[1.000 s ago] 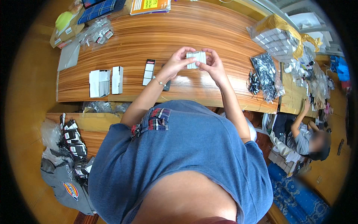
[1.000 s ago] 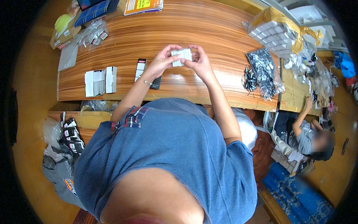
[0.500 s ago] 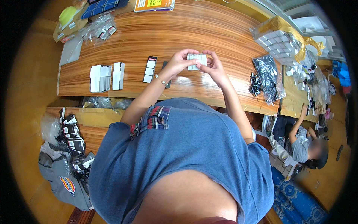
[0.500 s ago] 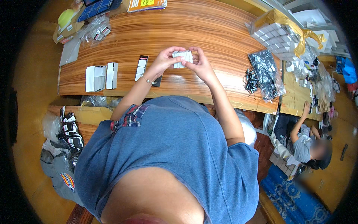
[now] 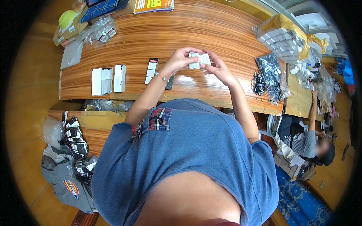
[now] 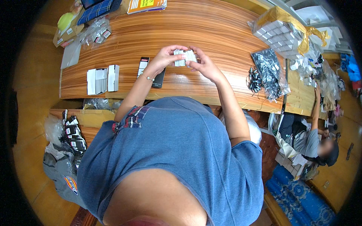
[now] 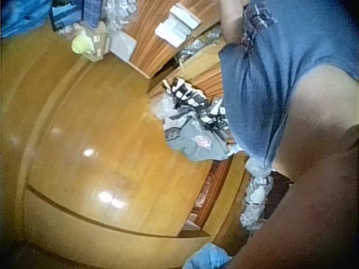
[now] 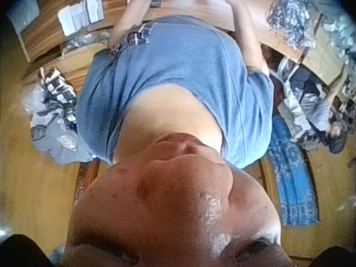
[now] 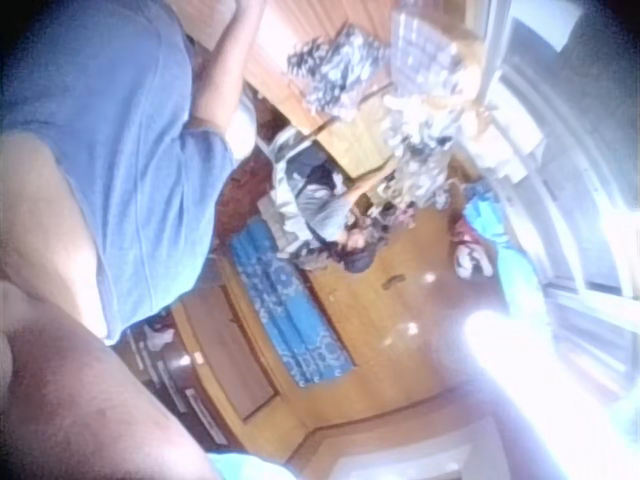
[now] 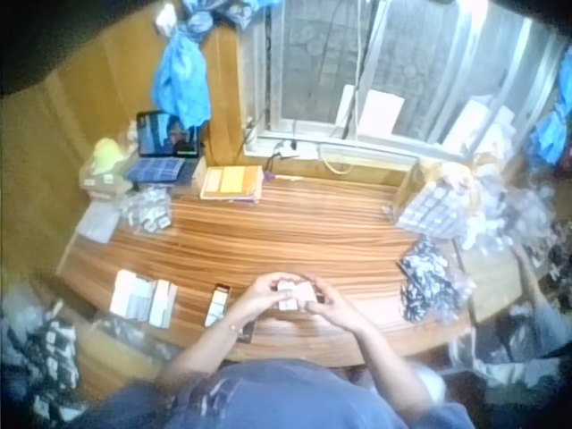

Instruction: The person attaches small black tags to rectangular boxes on a wooden table. They pick up each tag, thread a string through it, and place it on a box, repeating this process for several items.

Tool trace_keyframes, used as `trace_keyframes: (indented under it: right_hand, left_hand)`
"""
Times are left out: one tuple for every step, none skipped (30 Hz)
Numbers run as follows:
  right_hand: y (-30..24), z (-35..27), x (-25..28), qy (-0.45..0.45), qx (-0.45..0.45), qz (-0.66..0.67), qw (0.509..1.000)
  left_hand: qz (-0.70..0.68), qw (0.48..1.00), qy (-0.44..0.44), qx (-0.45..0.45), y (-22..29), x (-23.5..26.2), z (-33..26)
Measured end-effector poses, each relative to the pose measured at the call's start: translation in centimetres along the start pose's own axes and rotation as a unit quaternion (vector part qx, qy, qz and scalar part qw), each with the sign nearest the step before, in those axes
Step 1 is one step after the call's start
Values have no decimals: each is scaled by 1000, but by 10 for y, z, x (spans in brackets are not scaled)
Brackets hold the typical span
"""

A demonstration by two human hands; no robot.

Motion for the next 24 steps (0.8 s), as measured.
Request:
trace_keyframes:
  right_hand:
    - [-1,-1,1,-7,-5,-2,1000]
    - [1,-1,2,-15,-10,-6,1000]
    - [2,-1,4,-23,-14,-10,1000]
    - [3,0,5,-31,-19,-14,999]
    - [4,0,5,-34,-24,-17,999]
    - [4,0,5,-38,-30,-19,999]
    - [4,0,5,-41,-35,-21,998]
    - [5,0,7,-44,-40,-17,998]
    - [7,0,9,-47,-44,-12,998]
    - [8,0,11,-51,-49,-8,997]
    - [8,-1,10,-54,-54,3,997]
    - [6,-1,9,-58,-60,14,996]
    - [4,-2,8,-62,-66,24,996]
    - [2,-3,8,-66,-74,25,995]
    - [-1,-3,8,-70,-82,26,994]
    - [-1,-4,8,-74,-91,27,993]
    - [0,-4,9,-82,-95,13,992]
    - [3,-4,11,-89,-100,-1,991]
    - [5,-4,11,-97,-104,-15,990]
    - [3,-4,10,-103,-110,-31,988]
    - [0,-5,9,-109,-115,-46,986]
    - [-2,-6,7,-116,-120,-62,984]
    - [0,-7,6,-111,-113,-78,984]
    - [3,-8,5,-108,-106,-95,984]
  left_hand:
    - [11,1000,0,5,0,0,1]
    - [22,1000,0,10,-1,1,2]
    - [33,999,0,15,-2,1,3]
    - [22,1000,-5,9,-5,1,6]
    - [11,1000,-8,5,-8,1,7]
    - [1,1000,-12,0,-10,0,8]
    - [-2,1000,-13,7,-12,1,9]
    - [-4,1000,-16,15,-10,0,8]
    - [-6,1000,-19,22,-7,-1,8]
    - [-6,999,-21,27,-5,-1,8]
    - [-5,999,-22,33,-4,-2,7]
    - [-5,999,-22,38,-3,-2,7]
    - [2,999,-21,39,-4,-1,8]
    - [8,999,-18,40,-6,0,8]
    - [14,999,-16,41,-6,0,9]
    - [7,999,-15,39,-6,1,9]
    - [1,999,-14,36,-3,1,9]
    - [-6,999,-14,34,-2,2,9]
    - [4,999,-24,28,-5,3,11]
    - [14,999,-32,21,-5,6,13]
    - [24,999,-40,15,-6,7,13]
    - [19,999,-36,25,-9,9,12]
    - [14,999,-33,36,-2,6,8]
    - [9,998,-30,46,1,5,5]
Point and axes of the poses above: each hand's wrist, its own z-axis towards the middle knuckle, its own x-axis out of the back of the hand, y = z × x, the point moved 4 cm from there along z, towards the middle knuckle, and after that the axes turned 1 degree about -y, right-handed, at the moved point
